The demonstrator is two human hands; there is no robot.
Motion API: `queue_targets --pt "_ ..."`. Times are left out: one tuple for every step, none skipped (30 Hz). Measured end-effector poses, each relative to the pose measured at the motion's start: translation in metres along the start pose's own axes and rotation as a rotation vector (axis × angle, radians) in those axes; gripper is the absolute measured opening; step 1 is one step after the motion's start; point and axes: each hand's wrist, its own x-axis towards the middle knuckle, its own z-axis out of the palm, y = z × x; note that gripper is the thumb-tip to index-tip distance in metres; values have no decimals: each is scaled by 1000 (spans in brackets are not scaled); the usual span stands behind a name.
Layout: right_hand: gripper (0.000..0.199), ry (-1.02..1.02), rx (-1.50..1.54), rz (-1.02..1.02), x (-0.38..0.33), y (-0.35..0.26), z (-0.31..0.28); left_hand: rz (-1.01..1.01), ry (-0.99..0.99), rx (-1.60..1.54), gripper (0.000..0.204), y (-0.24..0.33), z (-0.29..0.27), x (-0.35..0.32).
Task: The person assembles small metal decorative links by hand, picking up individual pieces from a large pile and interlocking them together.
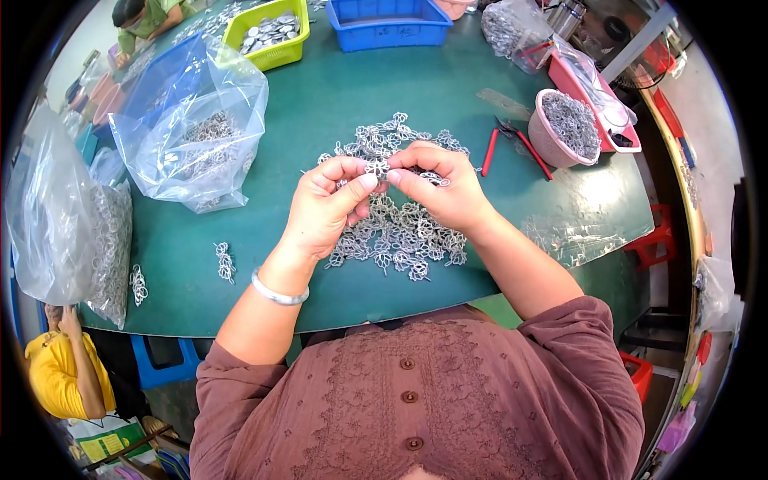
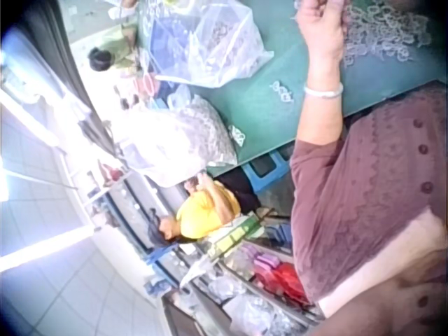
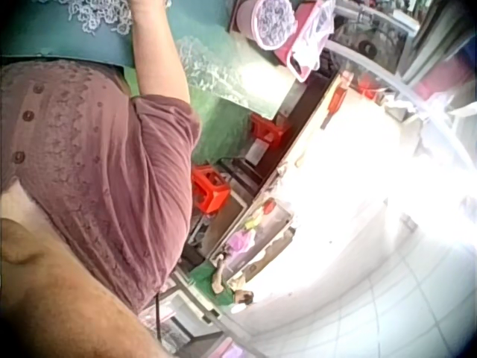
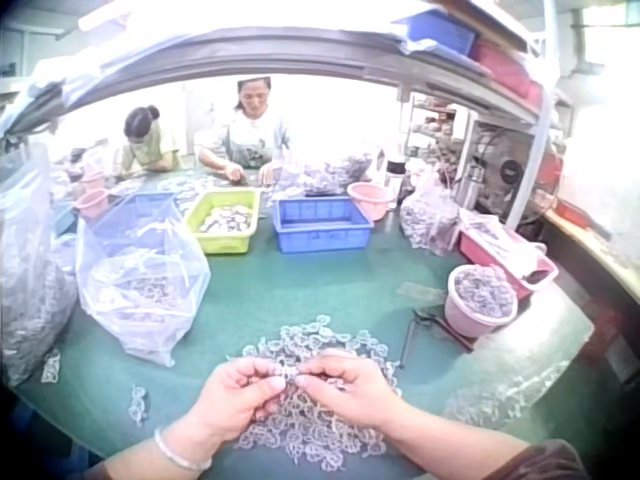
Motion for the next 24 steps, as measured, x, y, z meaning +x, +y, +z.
queue_targets --pt "13 2 -2 0 0 0 0 7 -2 5 12 0 1 0" --pt "13 -1 20 9 -1 -1 0 13 -3 9 12 1 1 -1" --pt "13 -3 41 19 -1 -1 0 14 -5 9 12 0 1 -1" --pt "13 -2 39 19 -2 -2 0 11 -11 5 12 0 1 -1" --pt "13 -2 70 66 -2 -5 0 8 -16 1 13 0 1 -2" --pt "14 -1 100 114 -2 -7 0 8 -17 0 13 1 1 -2" --pt "14 0 99 114 -3 -7 0 18 -24 -4 13 2 2 -3" --pt "14 9 125 147 -3 -5 1 28 -32 -8 13 2 2 -3" --pt "15 18 151 180 -4 -5 1 28 -34 -8 13 2 2 -3" --pt "15 19 150 179 -4 -5 1 31 -35 -5 13 2 2 -3" --pt "16 17 148 184 -4 -5 1 32 -37 -2 12 2 2 -4" --pt "17 14 147 188 -4 -6 1 33 -38 -3 12 2 2 -4" --pt "17 14 146 187 -4 -6 1 36 -38 -1 12 2 3 -4" --pt "18 17 157 197 -4 -7 2 39 -39 0 11 2 3 -4" --pt "18 19 169 207 -5 -7 2 40 -40 0 11 2 3 -4" --pt "18 20 168 206 -5 -7 2 41 -45 0 11 2 4 -4" --pt "18 25 205 247 -6 -7 3 43 -50 0 11 2 4 -5" --pt "18 30 243 287 -6 -6 4 43 -51 0 11 2 4 -5" --pt "18 31 242 287 -7 -6 4 47 -53 -1 11 2 5 -5" --pt "18 38 257 286 -7 -5 5 51 -55 0 11 2 5 -5" --pt "18 46 271 286 -6 -5 6 52 -56 0 11 2 5 -5" --pt "18 47 270 285 -6 -5 6 51 -68 -17 10 2 4 -5" --pt "18 48 297 290 -7 -6 7 51 -80 -32 10 2 4 -5" --pt "18 50 323 294 -7 -6 7 51 -81 -33 10 2 4 -5"
